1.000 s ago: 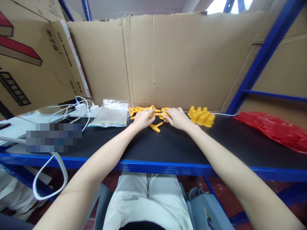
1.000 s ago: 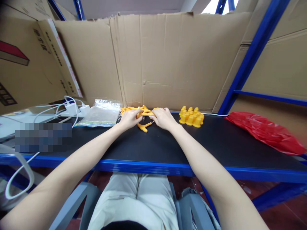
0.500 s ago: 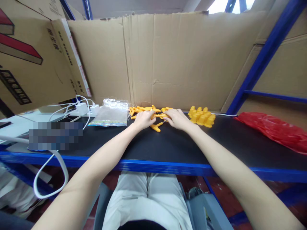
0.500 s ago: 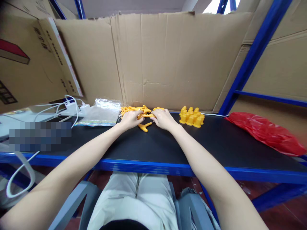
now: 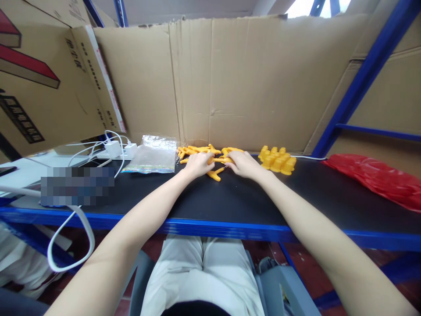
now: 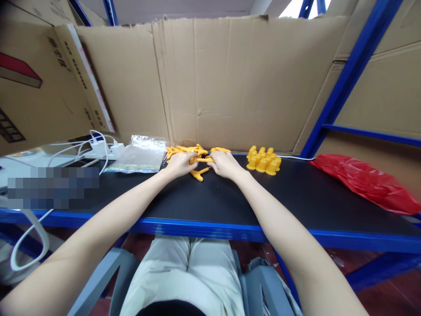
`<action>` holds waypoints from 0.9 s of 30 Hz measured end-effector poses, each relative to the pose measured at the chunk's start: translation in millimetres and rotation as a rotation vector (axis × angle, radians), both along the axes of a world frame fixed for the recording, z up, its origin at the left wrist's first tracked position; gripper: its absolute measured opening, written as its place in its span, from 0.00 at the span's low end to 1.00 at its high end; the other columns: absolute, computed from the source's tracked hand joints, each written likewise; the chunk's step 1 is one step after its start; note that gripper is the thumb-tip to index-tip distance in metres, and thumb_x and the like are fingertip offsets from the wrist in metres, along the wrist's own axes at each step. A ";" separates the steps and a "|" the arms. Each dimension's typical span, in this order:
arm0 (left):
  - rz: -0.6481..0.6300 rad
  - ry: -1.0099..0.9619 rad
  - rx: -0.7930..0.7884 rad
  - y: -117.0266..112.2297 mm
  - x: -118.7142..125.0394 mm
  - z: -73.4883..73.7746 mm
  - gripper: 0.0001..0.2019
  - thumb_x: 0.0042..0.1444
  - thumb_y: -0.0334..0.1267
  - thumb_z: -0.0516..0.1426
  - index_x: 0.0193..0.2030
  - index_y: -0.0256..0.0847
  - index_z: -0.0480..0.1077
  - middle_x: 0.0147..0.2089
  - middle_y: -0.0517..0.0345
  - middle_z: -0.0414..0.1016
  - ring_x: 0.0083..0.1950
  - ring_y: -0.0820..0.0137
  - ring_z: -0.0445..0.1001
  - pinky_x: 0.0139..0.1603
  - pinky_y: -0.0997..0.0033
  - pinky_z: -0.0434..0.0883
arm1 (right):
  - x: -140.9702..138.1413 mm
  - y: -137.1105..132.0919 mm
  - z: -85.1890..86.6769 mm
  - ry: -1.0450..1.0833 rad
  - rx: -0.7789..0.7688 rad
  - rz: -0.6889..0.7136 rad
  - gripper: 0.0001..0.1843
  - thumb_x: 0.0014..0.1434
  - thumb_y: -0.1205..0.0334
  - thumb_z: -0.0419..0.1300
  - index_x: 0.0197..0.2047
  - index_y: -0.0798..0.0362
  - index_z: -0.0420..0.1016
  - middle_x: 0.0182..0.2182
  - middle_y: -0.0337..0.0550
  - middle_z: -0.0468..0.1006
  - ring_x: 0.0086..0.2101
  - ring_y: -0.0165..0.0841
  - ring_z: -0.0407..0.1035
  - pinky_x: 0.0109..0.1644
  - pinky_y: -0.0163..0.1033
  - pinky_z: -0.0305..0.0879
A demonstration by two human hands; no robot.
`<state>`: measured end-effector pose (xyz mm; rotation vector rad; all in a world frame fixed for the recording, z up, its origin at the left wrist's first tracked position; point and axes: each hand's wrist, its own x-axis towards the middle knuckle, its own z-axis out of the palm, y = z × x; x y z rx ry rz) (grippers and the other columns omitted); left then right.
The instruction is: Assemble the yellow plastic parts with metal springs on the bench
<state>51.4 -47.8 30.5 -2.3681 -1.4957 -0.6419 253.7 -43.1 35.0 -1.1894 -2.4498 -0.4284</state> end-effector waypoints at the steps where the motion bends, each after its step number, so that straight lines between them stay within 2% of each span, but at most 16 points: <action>1: -0.002 -0.001 -0.001 -0.3 0.7 0.1 0.15 0.55 0.40 0.52 0.48 0.44 0.71 0.40 0.55 0.78 0.42 0.63 0.75 0.39 0.68 0.67 | 0.7 0.3 0.0 0.003 0.021 0.000 0.09 0.60 0.60 0.53 0.42 0.55 0.67 0.41 0.51 0.75 0.42 0.40 0.68 0.43 0.41 0.57; 5: -0.011 -0.014 0.001 -0.8 1.6 0.8 0.15 0.55 0.41 0.51 0.47 0.43 0.71 0.38 0.54 0.78 0.40 0.63 0.75 0.39 0.67 0.67 | 3.8 1.7 -0.6 0.051 0.063 0.034 0.11 0.59 0.61 0.55 0.44 0.55 0.65 0.40 0.50 0.74 0.40 0.40 0.68 0.41 0.41 0.57; 9: 0.003 -0.025 -0.005 0.1 -0.7 0.9 0.15 0.54 0.40 0.51 0.47 0.43 0.71 0.38 0.55 0.78 0.41 0.63 0.75 0.38 0.68 0.67 | 2.2 0.7 -0.8 0.082 0.023 0.052 0.11 0.61 0.57 0.52 0.44 0.54 0.66 0.42 0.50 0.75 0.41 0.39 0.68 0.44 0.41 0.58; 12: -0.004 -0.015 0.002 0.5 -0.7 0.2 0.15 0.54 0.40 0.52 0.47 0.44 0.72 0.38 0.56 0.78 0.40 0.63 0.75 0.38 0.68 0.67 | -0.1 -1.3 0.5 0.045 -0.003 0.046 0.09 0.61 0.60 0.52 0.41 0.54 0.67 0.41 0.51 0.75 0.41 0.40 0.68 0.43 0.41 0.58; 16: 0.005 -0.025 0.007 1.4 -0.4 -0.3 0.15 0.54 0.41 0.52 0.46 0.43 0.72 0.37 0.55 0.78 0.39 0.63 0.75 0.38 0.68 0.67 | 3.4 -2.2 3.4 0.052 0.050 0.023 0.09 0.56 0.64 0.54 0.42 0.54 0.64 0.40 0.49 0.75 0.39 0.39 0.68 0.42 0.41 0.57; 23: 0.132 -0.101 -0.004 12.2 -13.4 0.6 0.16 0.56 0.44 0.51 0.47 0.44 0.73 0.39 0.52 0.78 0.43 0.61 0.75 0.42 0.66 0.68 | 30.6 5.1 10.9 0.155 0.093 -0.214 0.11 0.56 0.59 0.56 0.42 0.53 0.66 0.39 0.50 0.76 0.39 0.42 0.69 0.41 0.42 0.57; 27: 0.170 -0.141 -0.003 20.1 -20.9 -1.9 0.17 0.57 0.36 0.49 0.51 0.46 0.71 0.44 0.51 0.77 0.46 0.62 0.75 0.44 0.65 0.69 | 47.8 11.0 13.7 0.192 0.057 -0.373 0.12 0.57 0.57 0.55 0.43 0.52 0.68 0.40 0.50 0.77 0.41 0.45 0.69 0.45 0.47 0.57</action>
